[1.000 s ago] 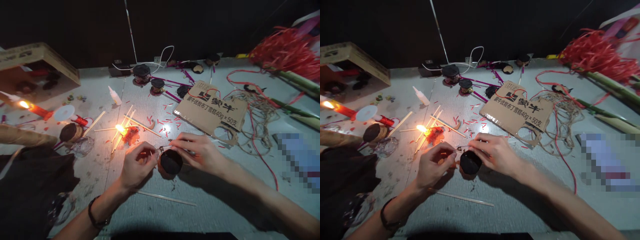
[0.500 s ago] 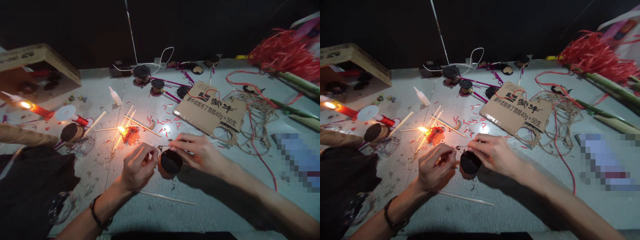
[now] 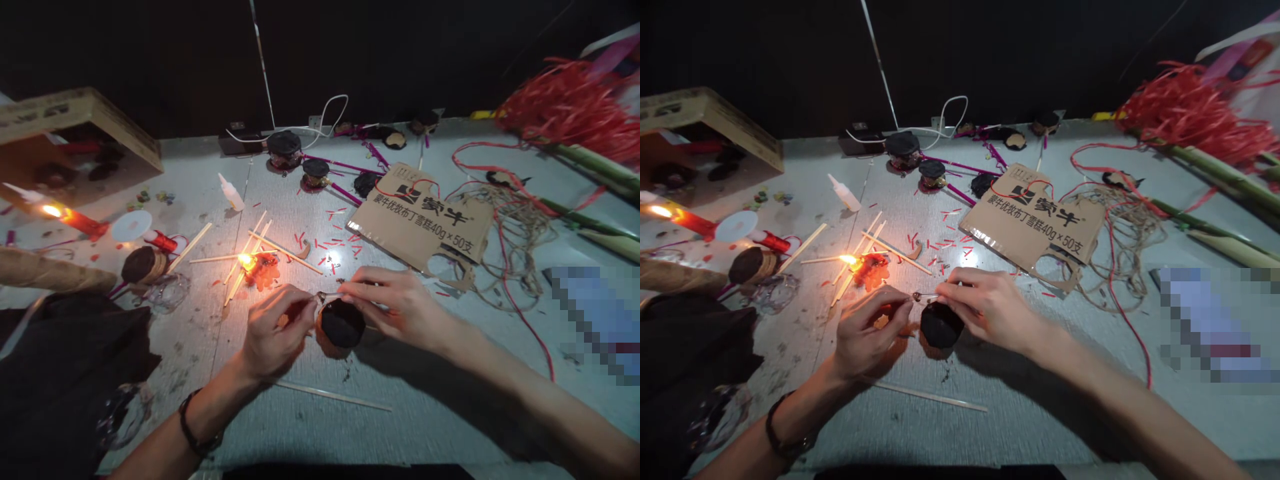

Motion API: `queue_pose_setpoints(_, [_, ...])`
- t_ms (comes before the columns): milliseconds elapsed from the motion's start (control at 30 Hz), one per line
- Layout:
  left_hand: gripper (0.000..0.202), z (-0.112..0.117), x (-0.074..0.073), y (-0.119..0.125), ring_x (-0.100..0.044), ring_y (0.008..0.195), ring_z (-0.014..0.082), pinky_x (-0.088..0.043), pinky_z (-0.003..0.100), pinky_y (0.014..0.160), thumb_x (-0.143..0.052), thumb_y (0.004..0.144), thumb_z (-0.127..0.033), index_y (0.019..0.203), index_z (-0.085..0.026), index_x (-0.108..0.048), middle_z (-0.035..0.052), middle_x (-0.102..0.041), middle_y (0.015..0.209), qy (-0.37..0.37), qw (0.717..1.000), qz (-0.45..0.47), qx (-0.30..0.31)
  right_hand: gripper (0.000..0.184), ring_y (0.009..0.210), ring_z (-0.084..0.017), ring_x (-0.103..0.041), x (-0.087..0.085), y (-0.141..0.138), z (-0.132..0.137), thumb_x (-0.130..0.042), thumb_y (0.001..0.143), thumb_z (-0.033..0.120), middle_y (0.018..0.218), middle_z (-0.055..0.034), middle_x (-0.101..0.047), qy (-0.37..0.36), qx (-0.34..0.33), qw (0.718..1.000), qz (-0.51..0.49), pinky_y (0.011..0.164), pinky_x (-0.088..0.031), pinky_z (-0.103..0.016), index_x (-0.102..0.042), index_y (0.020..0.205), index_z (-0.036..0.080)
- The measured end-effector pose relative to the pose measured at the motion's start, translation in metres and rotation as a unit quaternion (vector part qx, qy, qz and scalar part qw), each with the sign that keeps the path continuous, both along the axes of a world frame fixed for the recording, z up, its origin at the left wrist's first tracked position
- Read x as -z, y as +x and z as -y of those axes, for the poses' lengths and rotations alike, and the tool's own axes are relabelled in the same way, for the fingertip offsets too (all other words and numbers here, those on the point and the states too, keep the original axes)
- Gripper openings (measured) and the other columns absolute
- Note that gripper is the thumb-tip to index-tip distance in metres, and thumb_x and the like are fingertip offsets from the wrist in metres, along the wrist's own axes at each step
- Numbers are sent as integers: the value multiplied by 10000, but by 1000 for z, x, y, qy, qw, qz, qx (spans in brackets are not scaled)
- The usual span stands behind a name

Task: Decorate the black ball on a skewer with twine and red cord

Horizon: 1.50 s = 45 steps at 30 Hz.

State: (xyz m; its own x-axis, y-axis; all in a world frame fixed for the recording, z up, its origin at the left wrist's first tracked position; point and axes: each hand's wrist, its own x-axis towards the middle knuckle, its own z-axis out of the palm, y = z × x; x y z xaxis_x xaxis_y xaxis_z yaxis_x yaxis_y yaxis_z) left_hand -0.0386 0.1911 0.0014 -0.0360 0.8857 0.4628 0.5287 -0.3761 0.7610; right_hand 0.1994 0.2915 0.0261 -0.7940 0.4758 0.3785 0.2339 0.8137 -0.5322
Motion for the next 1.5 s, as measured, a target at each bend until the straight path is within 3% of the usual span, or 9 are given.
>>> queue_pose_setpoints(533, [172, -4, -3, -4, -723, 769, 134, -614, 261, 724, -695, 997, -31, 1061, -185, -736, 27, -772, 885, 61, 997, -32, 44, 259, 792, -173, -663, -1, 2, 2, -545, 1147, 268, 996, -84, -746, 44, 37, 996, 71, 664, -476, -283, -798, 1153, 217])
queue_pose_setpoints(767, [160, -4, -2, -5, -726, 755, 136, -619, 252, 714, -701, 992, -34, 1059, -174, -741, 27, -774, 870, 84, 995, -37, 43, 295, 776, -169, -647, -1, 1, 6, -513, 1161, 283, 978, -85, -739, 64, 48, 993, 91, 640, -434, -283, -795, 1136, 200])
queue_pose_setpoints(1167, [124, -3, -3, -3, -713, 721, 137, -599, 263, 667, -688, 1011, -69, 1022, -179, -742, 22, -768, 836, 68, 997, -27, 35, 359, 697, -159, -619, 0, 0, 7, -482, 1171, 303, 930, -80, -750, 120, 68, 986, 90, 570, -352, -311, -804, 1064, 185])
queue_pose_setpoints(1500, [90, -2, 0, -2, -689, 711, 125, -577, 268, 655, -700, 1021, -104, 1001, -181, -743, 18, -752, 825, 41, 999, -3, 35, 340, 676, -172, -640, 4, -3, 8, -506, 1160, 272, 909, -90, -761, 136, 75, 985, 69, 550, -361, -321, -808, 1060, 151])
